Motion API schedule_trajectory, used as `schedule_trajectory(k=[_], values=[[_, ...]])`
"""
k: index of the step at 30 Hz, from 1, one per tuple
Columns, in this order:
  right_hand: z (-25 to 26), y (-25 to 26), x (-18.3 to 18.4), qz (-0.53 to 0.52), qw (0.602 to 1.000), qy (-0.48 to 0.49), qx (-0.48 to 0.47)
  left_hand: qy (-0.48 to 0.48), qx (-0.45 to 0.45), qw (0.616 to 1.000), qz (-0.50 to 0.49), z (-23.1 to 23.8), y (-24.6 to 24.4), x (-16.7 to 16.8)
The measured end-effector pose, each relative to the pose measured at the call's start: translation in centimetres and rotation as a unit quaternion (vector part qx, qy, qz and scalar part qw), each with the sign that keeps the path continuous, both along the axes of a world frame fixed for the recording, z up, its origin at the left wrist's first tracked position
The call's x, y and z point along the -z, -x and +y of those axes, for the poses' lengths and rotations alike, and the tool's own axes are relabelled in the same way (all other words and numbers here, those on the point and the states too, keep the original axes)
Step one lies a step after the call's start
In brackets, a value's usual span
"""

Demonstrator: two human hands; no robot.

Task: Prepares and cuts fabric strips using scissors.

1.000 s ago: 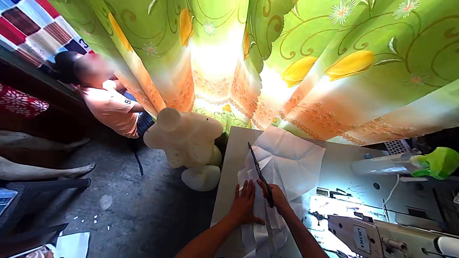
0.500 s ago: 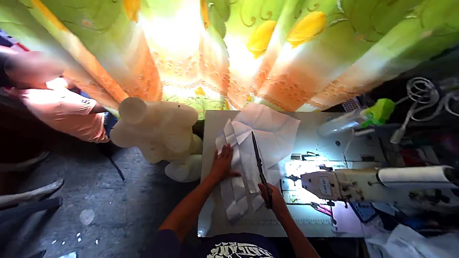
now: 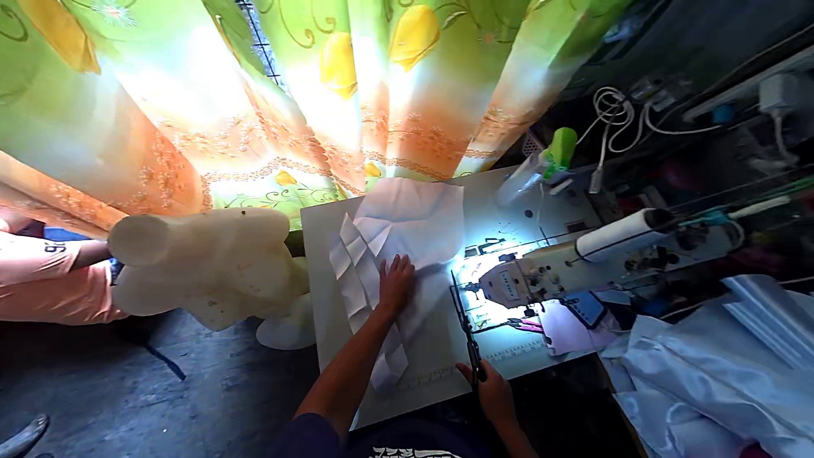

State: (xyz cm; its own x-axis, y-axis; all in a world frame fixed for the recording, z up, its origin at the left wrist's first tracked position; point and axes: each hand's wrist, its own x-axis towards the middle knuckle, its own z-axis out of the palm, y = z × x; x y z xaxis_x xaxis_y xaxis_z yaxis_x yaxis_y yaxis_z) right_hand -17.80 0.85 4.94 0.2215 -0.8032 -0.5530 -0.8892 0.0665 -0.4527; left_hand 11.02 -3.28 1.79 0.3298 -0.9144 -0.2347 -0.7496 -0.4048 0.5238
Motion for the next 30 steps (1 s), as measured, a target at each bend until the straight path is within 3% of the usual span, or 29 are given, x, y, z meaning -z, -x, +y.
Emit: schedule_trajectory(k=[3,7,9,14,19,26,30], values=[[0.5,1.3,0.2,-0.011,1.0,0.024,-0.013,0.077,-0.12,0.989,0.043,-0.3,-0.4,-3.8],[0.3,2.2,0.9,0.009,0.999,0.01,-0.051,0.232,-0.333,0.91,0.085,3.9,0.7,-12.7],[-0.9,2.1,0.8,0.021,0.997,-0.012,-0.078,0.287,-0.368,0.881,0.078,7.1,2.4,-16.3],[-5.0,0.0,-1.1,-0.018,0.987,-0.07,-0.143,0.359,-0.311,0.872,0.119,15.1,8.0,-21.0],[-6.1,-1.0,-1.6,-0.015,0.98,-0.101,-0.172,0.283,-0.242,0.907,0.196,19.8,14.5,-22.0],[-4.3,-0.2,0.1,-0.08,0.978,-0.079,-0.175,0.22,-0.113,0.922,0.299,19.3,19.1,-18.9],[-4.3,3.2,-1.4,-0.262,0.949,-0.074,-0.16,0.197,-0.054,0.924,0.322,16.7,21.0,-18.8]])
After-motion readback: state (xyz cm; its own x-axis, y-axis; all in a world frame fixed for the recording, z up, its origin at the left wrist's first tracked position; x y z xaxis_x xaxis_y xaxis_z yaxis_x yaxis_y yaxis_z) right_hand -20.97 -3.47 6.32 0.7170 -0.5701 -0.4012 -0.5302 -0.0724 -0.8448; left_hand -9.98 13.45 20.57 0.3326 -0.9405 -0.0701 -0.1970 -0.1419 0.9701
